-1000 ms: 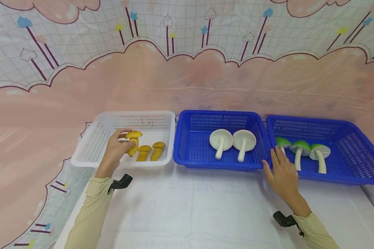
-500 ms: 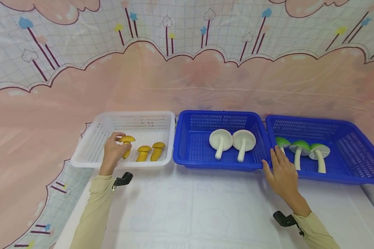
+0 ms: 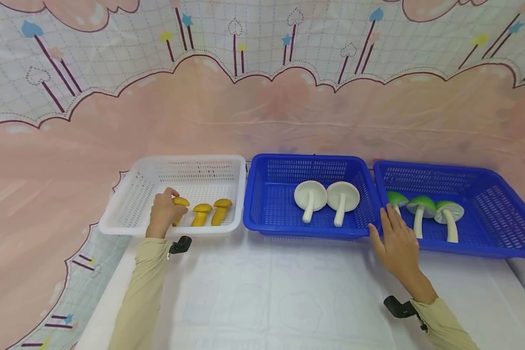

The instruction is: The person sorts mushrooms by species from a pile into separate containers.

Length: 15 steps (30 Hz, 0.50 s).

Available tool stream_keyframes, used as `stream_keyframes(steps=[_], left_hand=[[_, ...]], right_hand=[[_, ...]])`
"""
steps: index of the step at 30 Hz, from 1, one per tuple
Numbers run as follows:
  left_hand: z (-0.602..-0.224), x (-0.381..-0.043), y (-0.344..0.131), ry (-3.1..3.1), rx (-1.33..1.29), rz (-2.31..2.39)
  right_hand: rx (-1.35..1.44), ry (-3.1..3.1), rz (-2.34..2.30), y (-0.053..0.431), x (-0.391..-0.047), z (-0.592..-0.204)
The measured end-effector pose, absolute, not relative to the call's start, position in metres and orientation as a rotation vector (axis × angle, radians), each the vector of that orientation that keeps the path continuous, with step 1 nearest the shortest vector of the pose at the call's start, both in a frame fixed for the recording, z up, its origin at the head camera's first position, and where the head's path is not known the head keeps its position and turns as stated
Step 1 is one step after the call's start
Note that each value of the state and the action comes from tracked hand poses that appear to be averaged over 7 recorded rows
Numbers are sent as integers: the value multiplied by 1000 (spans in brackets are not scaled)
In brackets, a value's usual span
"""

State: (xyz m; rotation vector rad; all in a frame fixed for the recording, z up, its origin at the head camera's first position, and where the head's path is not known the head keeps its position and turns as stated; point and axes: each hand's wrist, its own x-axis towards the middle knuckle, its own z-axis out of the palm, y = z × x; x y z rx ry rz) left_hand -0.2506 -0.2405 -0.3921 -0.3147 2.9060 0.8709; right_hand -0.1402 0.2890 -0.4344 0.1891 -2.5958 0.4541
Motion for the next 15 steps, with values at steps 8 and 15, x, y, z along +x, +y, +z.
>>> stream_keyframes(steps=[8,15], left_hand=[[-394,-251,-241,2902,-320,718],[-388,-244,-236,2941,-262,665]], right_hand=[[182,-2621,458,287,-141,-435],[168,-2664,484,288,-138,-434]])
